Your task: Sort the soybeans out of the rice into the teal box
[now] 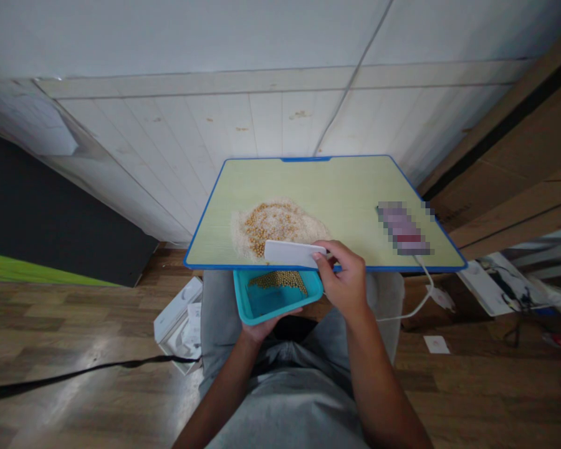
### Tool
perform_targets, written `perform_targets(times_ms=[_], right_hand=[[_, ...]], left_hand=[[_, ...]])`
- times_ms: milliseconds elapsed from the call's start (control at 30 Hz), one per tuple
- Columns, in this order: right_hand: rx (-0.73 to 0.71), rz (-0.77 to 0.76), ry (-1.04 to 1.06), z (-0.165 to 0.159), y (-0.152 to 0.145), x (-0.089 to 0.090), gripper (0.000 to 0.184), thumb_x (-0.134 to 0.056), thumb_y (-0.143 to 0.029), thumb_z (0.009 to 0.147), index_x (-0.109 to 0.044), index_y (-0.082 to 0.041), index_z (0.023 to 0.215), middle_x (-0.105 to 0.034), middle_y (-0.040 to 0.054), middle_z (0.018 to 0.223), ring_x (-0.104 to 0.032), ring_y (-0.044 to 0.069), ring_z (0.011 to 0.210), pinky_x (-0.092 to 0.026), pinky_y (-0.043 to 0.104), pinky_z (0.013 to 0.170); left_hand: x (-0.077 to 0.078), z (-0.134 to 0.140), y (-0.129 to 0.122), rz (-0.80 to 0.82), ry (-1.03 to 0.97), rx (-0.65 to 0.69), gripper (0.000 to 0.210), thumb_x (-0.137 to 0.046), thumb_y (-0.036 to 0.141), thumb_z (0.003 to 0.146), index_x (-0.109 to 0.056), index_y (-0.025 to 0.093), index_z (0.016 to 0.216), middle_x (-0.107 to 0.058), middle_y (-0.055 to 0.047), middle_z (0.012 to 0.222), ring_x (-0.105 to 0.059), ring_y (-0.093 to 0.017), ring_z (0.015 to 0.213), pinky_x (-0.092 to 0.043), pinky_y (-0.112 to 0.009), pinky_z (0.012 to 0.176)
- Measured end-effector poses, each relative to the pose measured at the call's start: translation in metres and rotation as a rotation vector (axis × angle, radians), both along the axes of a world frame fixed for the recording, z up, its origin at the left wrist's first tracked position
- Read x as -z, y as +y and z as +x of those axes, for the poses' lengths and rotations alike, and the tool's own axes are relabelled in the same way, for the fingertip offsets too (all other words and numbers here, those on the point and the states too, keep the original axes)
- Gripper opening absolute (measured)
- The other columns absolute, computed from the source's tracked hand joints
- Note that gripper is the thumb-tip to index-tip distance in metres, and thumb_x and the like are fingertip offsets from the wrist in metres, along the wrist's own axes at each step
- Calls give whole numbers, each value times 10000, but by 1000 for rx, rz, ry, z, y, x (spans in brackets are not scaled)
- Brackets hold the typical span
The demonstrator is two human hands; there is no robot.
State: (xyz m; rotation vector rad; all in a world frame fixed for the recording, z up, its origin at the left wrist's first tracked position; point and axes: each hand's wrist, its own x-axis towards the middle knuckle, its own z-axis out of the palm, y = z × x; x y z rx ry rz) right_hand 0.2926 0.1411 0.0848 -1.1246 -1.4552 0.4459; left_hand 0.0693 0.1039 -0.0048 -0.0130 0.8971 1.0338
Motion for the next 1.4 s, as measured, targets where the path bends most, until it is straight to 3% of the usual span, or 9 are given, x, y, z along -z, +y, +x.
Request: perform_targets(times_ms=[133,400,633,733,933,1033,1233,1400], right_hand=[[-31,4,-32,1,-2,0,223,-769,-414,1174,-928,-277,1099,-923,65,1004,-832,263,882,-662,363,806],[117,6,44,4,-6,0,188,-791,-394,1129,-934,-272,1113,-903,37,950,-751,223,716,-600,324,652],[22,-49,42,-7,-13,-3,159,-802,-343,1082,-940,-264,1089,-872,16,870,-740,206,675,-591,301,636],[14,-81,25,-11,-13,-3,187,-788,-366,1071,-940,-260,1087,-882,24,877,-710,197,650,-577,299,619],[147,-117,29,3,-11,0,233,-787,-416,1046,-953,-259,1089,-890,28,875,-705,211,640,-595,322,621],[211,-122,35,13,-10,3,242,-791,-426,1042,-954,-252,1085,-897,36,896,-729,220,671,-591,324,629],[314,-112,68,20,-7,12,289,-807,-498,1093,-948,-247,1111,-877,40,912,-748,229,734,-604,322,657],[372,-67,78,19,-5,17,302,-822,-520,1107,-950,-250,1147,-885,49,921,-759,243,742,-611,339,660]], left_hand=[[-1,0,1,-26,6,-3,602,-556,835,1186,-940,380,1277,-907,-117,1701,-668,-592,1777,-539,-943,1400],[-5,1,0,-23,-23,0,835,-278,847,1241,-953,359,1291,-909,-123,1695,-699,-578,1749,-566,-909,1399],[-7,3,0,-33,36,10,676,-453,828,1218,-943,373,1323,-914,-113,1689,-717,-567,1732,-581,-884,1392],[-6,3,0,-37,37,6,690,-444,834,1219,-946,369,1312,-927,-115,1665,-720,-567,1729,-588,-880,1390],[-9,4,0,-39,-3,-6,818,-260,832,1251,-930,365,1310,-907,-130,1700,-734,-563,1715,-591,-901,1376],[-9,4,0,-35,6,15,839,-217,837,1247,-914,376,1325,-878,-114,1753,-729,-539,1730,-610,-855,1379],[-5,1,0,-66,-16,-27,757,-332,834,1234,-922,381,1372,-935,-120,1644,-727,-539,1734,-545,-888,1440],[-3,-1,-1,-27,1,23,710,-469,898,1184,-919,420,1455,-860,-96,1771,-700,-558,1757,-558,-905,1423]])
